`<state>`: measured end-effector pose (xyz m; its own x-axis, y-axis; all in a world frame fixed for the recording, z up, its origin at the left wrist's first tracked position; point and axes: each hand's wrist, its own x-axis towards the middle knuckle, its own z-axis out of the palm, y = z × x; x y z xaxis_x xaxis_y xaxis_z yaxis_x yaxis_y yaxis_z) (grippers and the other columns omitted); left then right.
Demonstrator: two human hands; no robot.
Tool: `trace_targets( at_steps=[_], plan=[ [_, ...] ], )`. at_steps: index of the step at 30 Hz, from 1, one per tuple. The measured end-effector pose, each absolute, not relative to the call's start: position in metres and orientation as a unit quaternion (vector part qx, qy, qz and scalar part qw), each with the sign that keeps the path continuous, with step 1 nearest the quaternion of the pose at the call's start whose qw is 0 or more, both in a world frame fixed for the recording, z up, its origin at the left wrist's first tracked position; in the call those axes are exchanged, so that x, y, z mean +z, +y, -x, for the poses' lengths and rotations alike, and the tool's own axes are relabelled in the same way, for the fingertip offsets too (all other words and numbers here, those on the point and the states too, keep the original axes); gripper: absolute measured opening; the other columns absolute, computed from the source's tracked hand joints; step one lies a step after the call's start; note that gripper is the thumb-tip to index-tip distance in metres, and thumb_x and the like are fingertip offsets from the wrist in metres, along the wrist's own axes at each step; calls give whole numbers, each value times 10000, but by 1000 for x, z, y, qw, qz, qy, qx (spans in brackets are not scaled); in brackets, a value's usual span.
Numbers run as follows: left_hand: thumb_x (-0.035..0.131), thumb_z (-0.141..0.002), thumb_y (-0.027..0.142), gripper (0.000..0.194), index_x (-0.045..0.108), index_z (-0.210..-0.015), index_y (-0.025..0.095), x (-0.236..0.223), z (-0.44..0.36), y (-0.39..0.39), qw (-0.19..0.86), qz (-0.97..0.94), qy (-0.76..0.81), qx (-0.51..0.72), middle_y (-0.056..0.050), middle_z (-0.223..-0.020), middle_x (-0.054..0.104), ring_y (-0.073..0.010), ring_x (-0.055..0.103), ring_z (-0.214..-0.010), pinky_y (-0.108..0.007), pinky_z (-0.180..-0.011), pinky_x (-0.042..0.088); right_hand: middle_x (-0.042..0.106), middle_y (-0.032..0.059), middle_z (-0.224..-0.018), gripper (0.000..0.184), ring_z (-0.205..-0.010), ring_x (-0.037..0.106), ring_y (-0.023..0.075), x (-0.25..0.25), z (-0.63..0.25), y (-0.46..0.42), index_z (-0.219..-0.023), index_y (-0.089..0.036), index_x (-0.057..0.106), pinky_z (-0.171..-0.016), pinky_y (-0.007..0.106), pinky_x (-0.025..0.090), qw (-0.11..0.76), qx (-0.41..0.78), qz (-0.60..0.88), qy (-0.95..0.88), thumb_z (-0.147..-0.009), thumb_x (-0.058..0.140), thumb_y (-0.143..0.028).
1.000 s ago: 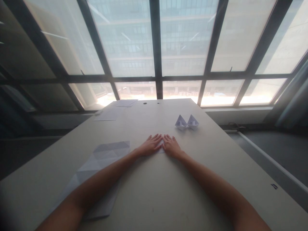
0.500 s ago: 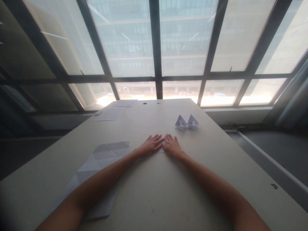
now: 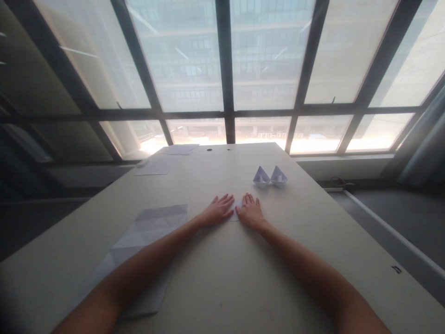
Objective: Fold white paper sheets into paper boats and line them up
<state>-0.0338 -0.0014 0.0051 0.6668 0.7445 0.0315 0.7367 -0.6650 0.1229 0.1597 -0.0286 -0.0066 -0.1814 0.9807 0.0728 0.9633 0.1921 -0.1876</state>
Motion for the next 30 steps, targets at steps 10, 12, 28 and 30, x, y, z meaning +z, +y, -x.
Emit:
trace_targets(
  at_steps=[10,12,28,30],
  plan=[
    [174,-1029,577,683,202,-1591,189,1,33,-3,47,-906,418,43,-102,-1647,179,-251,113,-1531,-529,-1212,98,271,162,-1615,588,-1513,166,260,-3,-161,-29,-1547,-103,320,-1204,526,55,112,47,548,-827,-1011,306,-345],
    [154,-1023,603,704,185,-1595,196,0,33,-3,49,-906,418,47,-98,-1648,174,-249,108,-1532,-528,-1212,95,283,136,-1614,585,-1511,181,244,-2,-163,-28,-1555,-121,308,-1209,509,82,113,63,518,-846,-1004,307,-319],
    [147,-1030,595,633,183,-1592,306,6,35,-5,56,-913,403,36,-50,-1655,167,-261,120,-1529,-568,-1193,112,232,170,-1623,629,-1512,174,269,2,-159,-33,-1550,-62,292,-1203,528,103,86,53,562,-821,-1021,251,-400],
    [149,-1031,593,601,195,-1582,358,9,36,-6,64,-916,396,29,-11,-1655,175,-270,119,-1528,-583,-1188,112,208,184,-1627,654,-1517,149,275,2,-159,-33,-1553,-44,274,-1204,531,84,81,56,578,-810,-1018,255,-421]
  ],
)
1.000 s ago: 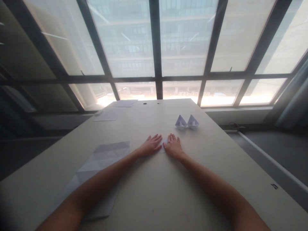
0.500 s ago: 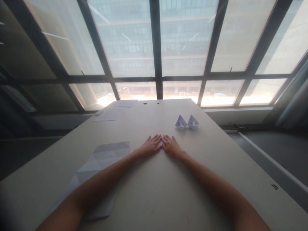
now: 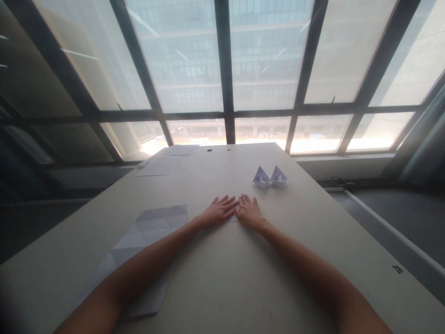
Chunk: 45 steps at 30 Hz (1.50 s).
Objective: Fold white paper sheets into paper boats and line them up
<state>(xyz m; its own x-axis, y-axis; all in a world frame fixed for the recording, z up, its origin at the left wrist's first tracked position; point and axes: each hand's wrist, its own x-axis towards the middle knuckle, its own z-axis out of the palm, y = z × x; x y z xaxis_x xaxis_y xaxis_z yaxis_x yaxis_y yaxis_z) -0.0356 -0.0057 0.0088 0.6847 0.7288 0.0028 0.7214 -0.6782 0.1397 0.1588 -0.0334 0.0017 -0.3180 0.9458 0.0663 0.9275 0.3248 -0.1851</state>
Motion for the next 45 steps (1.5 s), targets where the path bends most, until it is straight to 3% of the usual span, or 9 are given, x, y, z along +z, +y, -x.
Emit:
trace_targets(
  at_steps=[12,18,27,33,37,41,45],
  plan=[
    [168,-1026,587,647,214,-1588,270,5,34,-3,64,-908,413,37,-42,-1648,196,-264,108,-1531,-571,-1202,81,182,225,-1625,683,-1517,130,296,0,-159,-33,-1547,-11,261,-1201,520,60,82,62,612,-784,-1007,271,-430],
    [206,-1002,621,725,197,-1591,197,1,37,3,53,-878,475,35,-109,-1652,152,-308,90,-1529,-617,-1184,87,149,213,-1634,704,-1522,100,298,-2,-161,-30,-1558,-12,224,-1191,569,34,82,75,623,-775,-1005,254,-447],
    [172,-986,638,822,135,-1585,76,1,38,5,50,-838,543,19,-204,-1641,78,-341,32,-1528,-645,-1172,70,165,219,-1630,705,-1519,112,295,-3,-161,-30,-1550,-2,241,-1193,556,41,91,75,639,-760,-997,280,-438],
    [184,-987,639,804,157,-1586,103,0,38,4,52,-841,538,26,-184,-1646,90,-328,42,-1530,-643,-1174,75,167,205,-1634,679,-1523,94,288,-6,-162,-28,-1556,-26,240,-1195,560,41,102,75,630,-766,-999,291,-411],
    [183,-992,636,766,211,-1577,143,-1,39,3,50,-842,535,39,-169,-1648,123,-318,72,-1530,-644,-1172,84,231,164,-1629,590,-1521,127,259,-1,-163,-29,-1527,-110,353,-1206,529,33,128,62,565,-813,-993,361,-361],
    [170,-1011,595,704,260,-1563,168,-2,39,3,44,-842,535,58,-161,-1642,172,-319,115,-1525,-641,-1168,116,341,131,-1594,527,-1496,234,224,6,-166,-32,-1491,-194,428,-1207,495,121,128,81,475,-867,-996,406,-371],
    [192,-1028,544,636,327,-1536,187,-4,39,4,39,-838,539,75,-150,-1628,239,-318,179,-1512,-628,-1168,151,359,137,-1583,540,-1488,261,222,8,-167,-33,-1502,-190,419,-1208,471,147,134,82,460,-874,-997,418,-384]
  ],
)
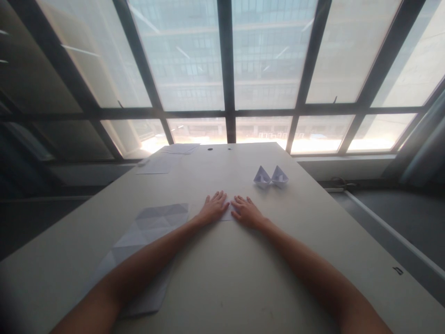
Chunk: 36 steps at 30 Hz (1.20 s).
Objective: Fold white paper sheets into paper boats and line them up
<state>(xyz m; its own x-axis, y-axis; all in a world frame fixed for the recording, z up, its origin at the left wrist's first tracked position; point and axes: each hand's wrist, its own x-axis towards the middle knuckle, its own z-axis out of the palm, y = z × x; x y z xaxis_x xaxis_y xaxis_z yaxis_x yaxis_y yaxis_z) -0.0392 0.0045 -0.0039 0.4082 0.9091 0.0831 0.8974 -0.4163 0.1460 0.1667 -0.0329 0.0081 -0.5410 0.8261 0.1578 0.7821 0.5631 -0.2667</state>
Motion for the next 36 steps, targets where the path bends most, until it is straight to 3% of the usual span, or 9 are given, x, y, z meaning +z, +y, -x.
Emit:
trace_targets(
  at_steps=[5,9,13,21,36],
  plan=[
    [260,-1034,463,542,399,-1500,225,0,39,5,44,-853,513,87,-109,-1613,301,-299,216,-1504,-615,-1174,184,327,134,-1597,561,-1493,248,224,5,-165,-31,-1519,-175,392,-1211,449,139,131,89,485,-860,-1001,410,-389],
    [394,-995,379,565,327,-1542,258,7,36,1,69,-899,423,94,-59,-1608,325,-223,223,-1506,-497,-1226,136,320,130,-1600,575,-1495,241,204,1,-164,-29,-1540,-176,347,-1213,442,132,142,91,484,-858,-1010,385,-396],
    [410,-984,331,604,268,-1566,261,9,34,-1,99,-906,401,90,-38,-1612,318,-187,243,-1500,-429,-1230,159,328,126,-1598,585,-1493,243,200,-1,-164,-29,-1548,-175,327,-1213,444,133,145,91,484,-858,-1008,389,-391],
    [394,-1002,377,591,267,-1566,257,6,34,2,104,-905,403,84,-36,-1619,299,-184,233,-1503,-421,-1230,153,307,151,-1601,640,-1499,230,213,-2,-164,-30,-1551,-112,313,-1219,410,121,144,83,505,-847,-1027,336,-478],
    [399,-1001,369,587,274,-1562,250,5,35,3,110,-907,395,93,-38,-1615,309,-186,241,-1500,-433,-1228,147,319,155,-1596,627,-1497,237,216,-2,-164,-29,-1541,-104,334,-1219,417,127,148,91,503,-847,-1023,351,-457]
  ],
)
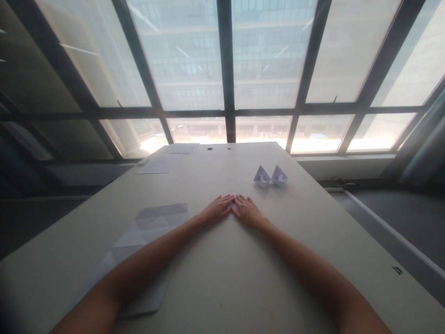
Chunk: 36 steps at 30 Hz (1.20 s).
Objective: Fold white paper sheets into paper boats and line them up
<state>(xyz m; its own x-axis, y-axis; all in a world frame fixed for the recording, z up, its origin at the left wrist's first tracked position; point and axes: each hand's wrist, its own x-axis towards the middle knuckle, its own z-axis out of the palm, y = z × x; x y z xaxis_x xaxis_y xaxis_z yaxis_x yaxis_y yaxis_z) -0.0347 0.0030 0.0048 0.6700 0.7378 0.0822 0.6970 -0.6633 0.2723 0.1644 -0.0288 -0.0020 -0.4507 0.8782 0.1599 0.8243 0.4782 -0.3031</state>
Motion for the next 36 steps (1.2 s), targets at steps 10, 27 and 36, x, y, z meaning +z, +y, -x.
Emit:
trace_targets(
  at_steps=[10,27,36],
  plan=[
    [312,-1040,433,568,258,-1573,244,3,36,3,94,-912,390,82,-56,-1627,269,-224,206,-1512,-482,-1220,138,317,171,-1592,632,-1494,247,244,-3,-163,-28,-1539,-95,344,-1215,418,136,143,82,520,-838,-1021,352,-456],
    [273,-982,628,856,278,-1518,-39,-4,31,0,17,-844,534,45,-296,-1593,199,-375,125,-1512,-555,-1195,136,332,238,-1567,626,-1478,272,289,-4,-159,-31,-1496,-5,374,-1201,449,171,126,47,574,-807,-1005,376,-392],
    [257,-1040,491,638,379,-1489,54,-9,33,5,13,-834,542,104,-232,-1560,351,-319,266,-1485,-506,-1194,217,388,172,-1559,521,-1476,287,258,3,-166,-33,-1451,-158,483,-1203,498,146,152,62,486,-858,-981,469,-383]
  ],
)
